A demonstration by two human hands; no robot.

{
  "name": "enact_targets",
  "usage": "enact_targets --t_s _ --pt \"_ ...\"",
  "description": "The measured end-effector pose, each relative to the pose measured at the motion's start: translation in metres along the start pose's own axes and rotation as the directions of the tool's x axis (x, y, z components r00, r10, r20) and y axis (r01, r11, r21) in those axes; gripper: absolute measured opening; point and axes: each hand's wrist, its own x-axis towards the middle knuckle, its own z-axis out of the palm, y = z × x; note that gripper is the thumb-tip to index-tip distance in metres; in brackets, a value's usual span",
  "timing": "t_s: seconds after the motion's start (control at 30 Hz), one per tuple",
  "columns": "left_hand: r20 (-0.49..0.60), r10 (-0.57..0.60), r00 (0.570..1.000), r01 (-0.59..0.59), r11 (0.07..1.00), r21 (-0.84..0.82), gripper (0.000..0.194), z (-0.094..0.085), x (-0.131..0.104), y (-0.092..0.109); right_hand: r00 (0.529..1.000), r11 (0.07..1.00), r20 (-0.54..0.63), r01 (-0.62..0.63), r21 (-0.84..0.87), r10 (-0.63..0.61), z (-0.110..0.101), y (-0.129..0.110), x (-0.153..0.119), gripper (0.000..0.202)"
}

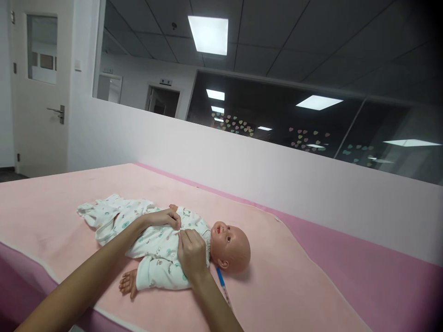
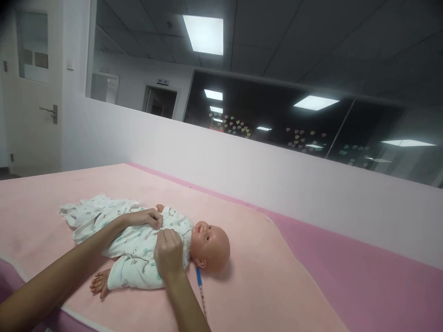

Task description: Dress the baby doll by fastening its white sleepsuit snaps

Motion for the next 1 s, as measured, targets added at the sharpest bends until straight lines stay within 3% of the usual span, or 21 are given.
enact_targets --t_s 0.3,0.4,0.5,0.6,0.7,0.83,1.0 --pt "0.042 -0.009 0.999 0.010 0.999 -0.031 0.011 -0.003 -0.006 0.002 0.992 0.986 -0.002 0.124 -0.109 -0.125 -0.007 -0.004 0.003 0.024" --pt "0.040 -0.010 0.999 0.010 1.000 -0.012 0.016 -0.005 -0.010 0.001 0.999 0.999 -0.004 0.035 -0.038 -0.035 -0.008 -0.003 0.005 0.020" --pt "0.044 0.002 0.999 0.000 0.999 -0.037 0.021 -0.012 -0.021 0.002 0.997 0.987 -0.002 -0.079 0.140 0.080 -0.009 0.000 0.006 0.014" --pt "0.105 0.064 0.992 -0.055 0.995 -0.087 0.022 -0.023 -0.035 0.001 0.990 0.957 0.022 -0.138 0.254 0.136 -0.010 0.004 0.006 0.012" --pt "0.166 0.096 0.981 -0.095 0.995 -0.018 0.030 -0.032 -0.046 -0.005 0.984 0.949 0.053 -0.179 0.260 0.171 -0.009 0.005 0.005 0.010" --pt "0.095 0.111 0.989 -0.120 0.989 0.089 0.036 -0.032 -0.050 -0.011 0.977 0.949 0.081 -0.213 0.231 0.200 -0.010 0.004 0.005 0.010" --pt "-0.033 0.120 0.992 -0.118 0.991 0.066 0.028 -0.023 -0.049 -0.010 0.964 0.939 0.144 -0.252 0.235 0.222 -0.013 0.002 0.007 0.014"
